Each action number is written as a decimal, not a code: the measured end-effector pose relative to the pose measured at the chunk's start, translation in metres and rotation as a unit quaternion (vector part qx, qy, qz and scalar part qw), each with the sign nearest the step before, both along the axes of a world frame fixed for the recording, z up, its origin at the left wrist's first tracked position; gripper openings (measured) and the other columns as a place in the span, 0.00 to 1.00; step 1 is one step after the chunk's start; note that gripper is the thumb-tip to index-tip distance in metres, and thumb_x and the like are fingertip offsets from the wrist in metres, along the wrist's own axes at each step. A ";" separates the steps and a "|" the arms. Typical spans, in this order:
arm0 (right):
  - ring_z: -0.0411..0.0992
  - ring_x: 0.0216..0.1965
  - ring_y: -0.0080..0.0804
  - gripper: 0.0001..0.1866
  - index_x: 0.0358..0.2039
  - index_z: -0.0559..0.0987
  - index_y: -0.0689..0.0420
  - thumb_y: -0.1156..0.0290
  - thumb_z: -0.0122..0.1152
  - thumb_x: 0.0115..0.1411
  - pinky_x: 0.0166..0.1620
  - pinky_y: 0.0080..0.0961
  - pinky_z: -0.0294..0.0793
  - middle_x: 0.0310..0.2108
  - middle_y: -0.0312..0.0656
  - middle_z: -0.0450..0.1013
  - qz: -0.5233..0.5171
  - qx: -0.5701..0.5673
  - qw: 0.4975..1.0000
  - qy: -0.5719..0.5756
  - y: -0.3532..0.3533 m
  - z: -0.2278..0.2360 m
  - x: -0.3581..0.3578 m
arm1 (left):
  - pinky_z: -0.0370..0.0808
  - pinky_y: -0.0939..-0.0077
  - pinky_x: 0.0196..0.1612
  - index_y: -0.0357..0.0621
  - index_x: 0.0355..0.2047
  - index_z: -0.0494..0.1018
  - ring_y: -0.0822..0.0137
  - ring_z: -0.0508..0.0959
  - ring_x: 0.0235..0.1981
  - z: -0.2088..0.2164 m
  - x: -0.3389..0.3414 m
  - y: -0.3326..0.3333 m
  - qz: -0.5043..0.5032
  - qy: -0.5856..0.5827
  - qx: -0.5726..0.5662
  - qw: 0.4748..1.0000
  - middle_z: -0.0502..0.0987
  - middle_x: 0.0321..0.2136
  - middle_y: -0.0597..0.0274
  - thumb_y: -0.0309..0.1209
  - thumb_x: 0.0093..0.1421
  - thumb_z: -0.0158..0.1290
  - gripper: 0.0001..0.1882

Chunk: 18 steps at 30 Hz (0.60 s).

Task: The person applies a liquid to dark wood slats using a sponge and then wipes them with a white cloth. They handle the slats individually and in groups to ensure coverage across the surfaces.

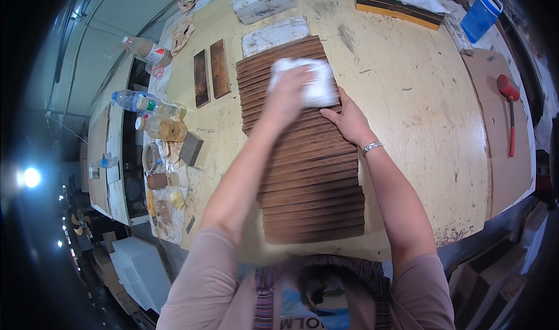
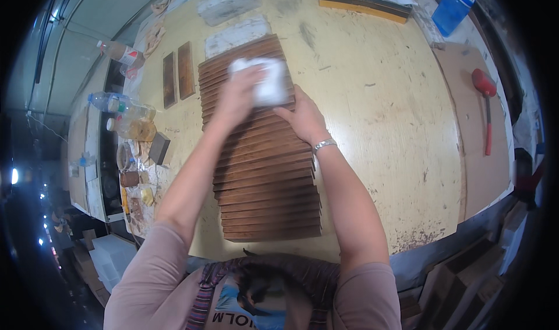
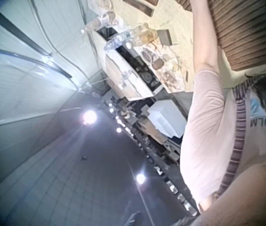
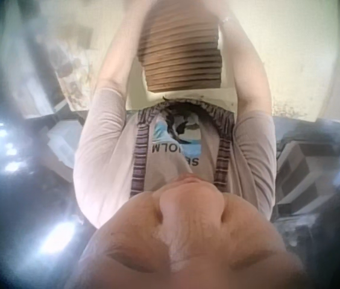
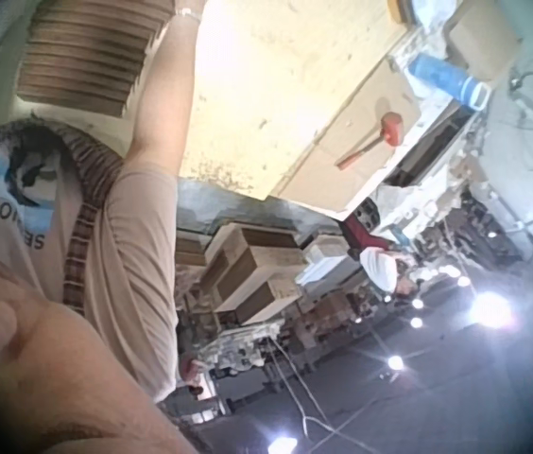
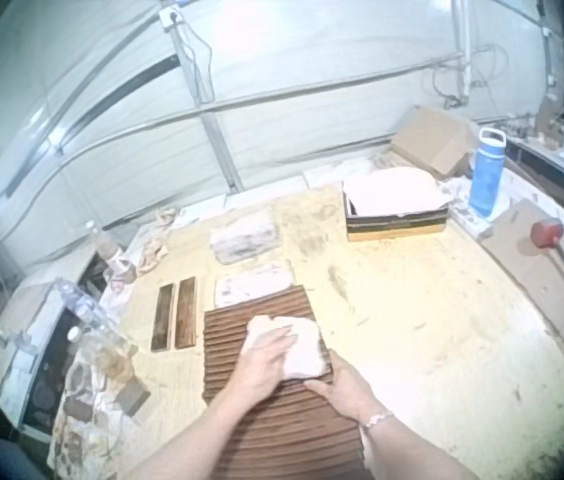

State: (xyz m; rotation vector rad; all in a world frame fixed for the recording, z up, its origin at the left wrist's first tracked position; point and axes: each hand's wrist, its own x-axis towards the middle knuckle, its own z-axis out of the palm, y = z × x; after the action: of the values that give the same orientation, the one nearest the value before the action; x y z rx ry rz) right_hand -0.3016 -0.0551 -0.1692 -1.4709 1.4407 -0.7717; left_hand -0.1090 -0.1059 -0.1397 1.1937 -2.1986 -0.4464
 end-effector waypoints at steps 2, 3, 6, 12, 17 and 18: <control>0.74 0.56 0.47 0.35 0.64 0.66 0.62 0.60 0.67 0.61 0.59 0.35 0.70 0.57 0.55 0.73 0.011 0.023 1.000 0.013 0.001 0.002 -0.001 | 0.68 0.61 0.63 0.39 0.51 0.79 0.51 0.73 0.59 -0.004 -0.021 -0.002 -0.051 -0.047 0.004 0.998 0.76 0.56 0.50 0.25 0.64 0.50 0.16; 0.74 0.55 0.47 0.34 0.64 0.67 0.62 0.60 0.67 0.61 0.59 0.35 0.70 0.56 0.54 0.74 0.017 0.034 0.999 0.018 0.001 0.002 -0.002 | 0.67 0.61 0.64 0.39 0.52 0.78 0.51 0.71 0.61 -0.013 -0.008 0.004 -0.049 -0.068 -0.010 0.996 0.76 0.57 0.50 0.25 0.64 0.50 0.17; 0.72 0.57 0.51 0.36 0.62 0.67 0.66 0.60 0.69 0.59 0.59 0.37 0.70 0.56 0.57 0.73 -0.054 -0.060 0.995 0.054 0.002 -0.018 -0.004 | 0.63 0.60 0.68 0.39 0.53 0.77 0.51 0.67 0.66 -0.020 0.049 0.020 0.035 -0.096 0.051 0.993 0.72 0.61 0.49 0.24 0.63 0.50 0.18; 0.72 0.56 0.53 0.35 0.61 0.69 0.64 0.61 0.70 0.57 0.58 0.40 0.70 0.53 0.56 0.74 -0.041 -0.080 0.996 -0.017 -0.004 -0.023 0.006 | 0.65 0.58 0.66 0.35 0.51 0.77 0.47 0.70 0.63 -0.017 0.012 0.018 0.058 -0.114 -0.011 0.992 0.75 0.57 0.43 0.17 0.57 0.48 0.21; 0.70 0.59 0.51 0.35 0.62 0.67 0.65 0.68 0.69 0.57 0.61 0.37 0.69 0.57 0.57 0.72 -0.049 -0.043 0.996 -0.063 -0.007 -0.026 0.000 | 0.69 0.62 0.63 0.39 0.48 0.80 0.47 0.74 0.58 -0.013 0.026 0.027 -0.012 -0.018 0.009 1.000 0.78 0.52 0.45 0.13 0.57 0.46 0.21; 0.70 0.59 0.50 0.36 0.63 0.66 0.66 0.68 0.69 0.57 0.61 0.36 0.68 0.57 0.57 0.72 -0.045 -0.047 0.996 -0.061 -0.006 -0.022 0.001 | 0.70 0.63 0.62 0.39 0.47 0.81 0.47 0.75 0.57 -0.022 0.055 0.031 0.005 -0.021 -0.005 1.000 0.79 0.51 0.46 0.13 0.57 0.47 0.20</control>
State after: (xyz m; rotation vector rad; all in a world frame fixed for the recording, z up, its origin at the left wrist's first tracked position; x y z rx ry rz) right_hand -0.3009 -0.0613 -0.1911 -1.4126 1.4020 -0.9802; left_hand -0.0542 -0.0748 -0.1619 1.2196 -2.2265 -0.4094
